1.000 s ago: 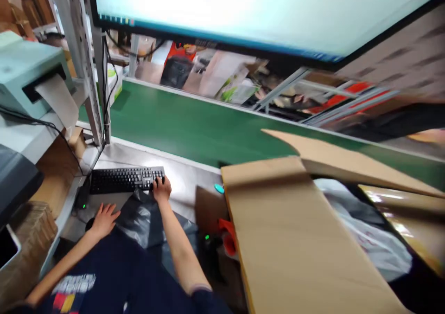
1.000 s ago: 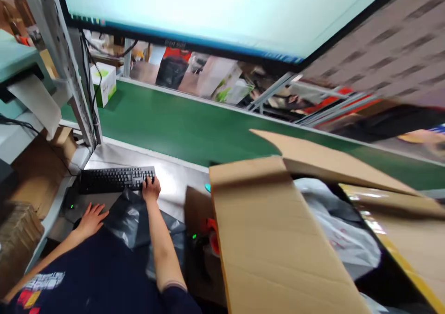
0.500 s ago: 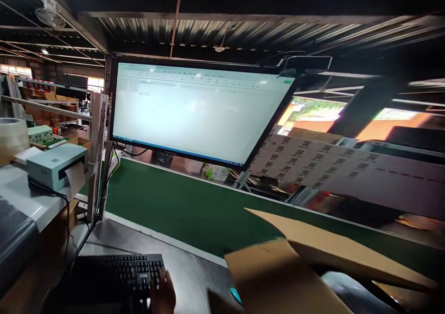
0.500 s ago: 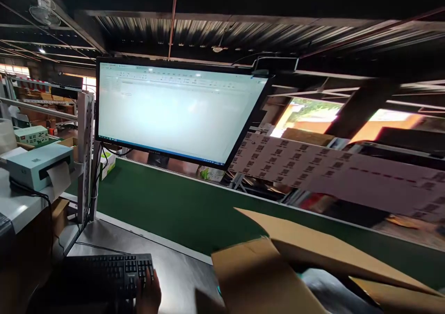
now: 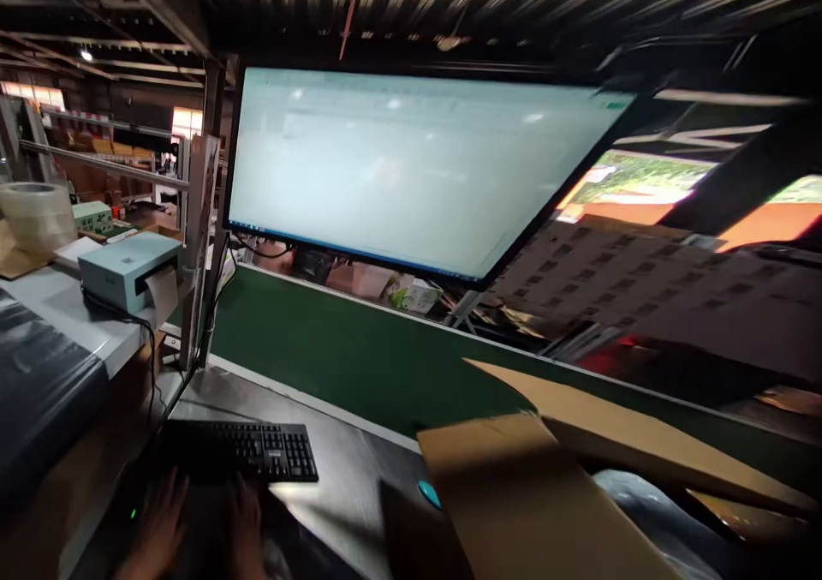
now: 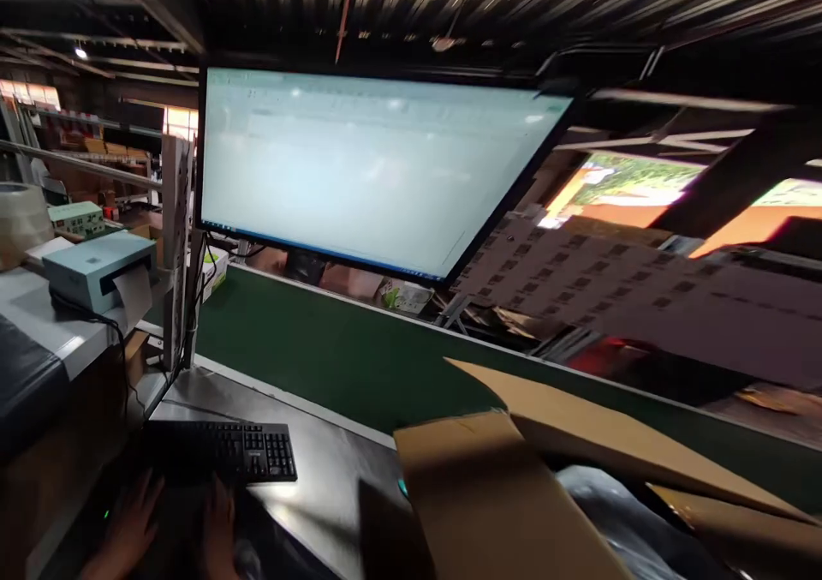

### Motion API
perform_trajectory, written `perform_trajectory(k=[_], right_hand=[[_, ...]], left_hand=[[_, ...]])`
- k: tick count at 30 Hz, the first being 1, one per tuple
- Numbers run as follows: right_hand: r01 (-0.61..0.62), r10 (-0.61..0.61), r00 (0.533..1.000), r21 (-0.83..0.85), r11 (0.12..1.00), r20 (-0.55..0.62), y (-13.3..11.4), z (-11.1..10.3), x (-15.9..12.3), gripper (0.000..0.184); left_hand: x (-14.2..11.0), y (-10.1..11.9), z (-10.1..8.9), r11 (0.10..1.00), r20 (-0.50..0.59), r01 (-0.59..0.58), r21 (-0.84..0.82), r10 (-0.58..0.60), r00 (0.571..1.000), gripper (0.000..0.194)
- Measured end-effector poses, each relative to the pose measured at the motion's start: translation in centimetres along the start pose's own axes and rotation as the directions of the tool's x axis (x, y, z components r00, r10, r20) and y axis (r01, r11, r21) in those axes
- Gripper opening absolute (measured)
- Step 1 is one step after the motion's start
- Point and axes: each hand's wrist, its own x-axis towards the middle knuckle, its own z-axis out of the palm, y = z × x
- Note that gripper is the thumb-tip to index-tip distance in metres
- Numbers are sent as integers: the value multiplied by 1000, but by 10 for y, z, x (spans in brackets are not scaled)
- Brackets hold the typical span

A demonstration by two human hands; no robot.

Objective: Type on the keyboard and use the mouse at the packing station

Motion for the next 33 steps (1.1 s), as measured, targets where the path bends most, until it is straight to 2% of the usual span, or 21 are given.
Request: perform_trajectory(k=[1, 3, 5, 6, 9, 12, 14, 18, 22, 25, 27, 28, 30, 33], right_hand=[[17, -18, 999, 15, 1000, 49, -14, -10, -2, 86], [52, -61, 980, 53, 997, 191, -41, -35, -4, 72], [72, -107, 927, 109, 991, 359, -59, -54, -4, 55], [49, -104, 891, 133, 990, 442, -64, -58, -4, 52], [-15, -105, 825, 206, 978, 556, -66, -59, -9, 55], [-45, -99, 805, 227, 973, 585, -61, -55, -14, 56], [-61, -70, 824, 210, 976, 563, -56, -53, -8, 54], [-107, 8, 866, 170, 980, 499, -48, -49, 23, 49], [-165, 67, 865, 156, 974, 498, -50, -42, 57, 51], [-160, 68, 864, 144, 977, 499, -57, -38, 64, 52], [-130, 47, 879, 143, 981, 475, -57, -34, 55, 54], [-119, 44, 892, 139, 983, 449, -55, -29, 49, 56], [-67, -7, 904, 160, 985, 426, -48, -14, 36, 61], [9, -80, 932, 198, 980, 354, -45, -1, 35, 61]], left_hand=[[-6, -2, -14, 1000, 21, 0, 4, 0, 1000, 80], [-18, -5, -44, 999, -8, -3, -33, 3, 1000, 76], [-23, -8, -65, 994, 22, -23, -103, 25, 999, 77], [-24, -10, -70, 993, 36, -16, -119, 21, 999, 76], [-26, -12, -68, 976, 51, 19, -216, -8, 999, 70], [-32, -12, -59, 963, 50, 22, -268, -9, 999, 68], [-31, -12, -55, 963, 39, 7, -269, 3, 999, 67], [-18, -17, -55, 963, -4, -17, -267, 17, 1000, 65], [-7, -18, -62, 972, -38, -36, -232, 28, 999, 60], [-11, -13, -66, 981, -69, -71, -181, 59, 996, 62], [-18, -8, -59, 983, -92, -105, -153, 91, 992, 63], [-19, -7, -49, 983, -111, -121, -136, 107, 988, 63], [-13, -8, -19, 992, -151, -110, -55, 100, 983, 63], [13, -17, 27, 991, -259, -63, 117, 92, 961, 63]])
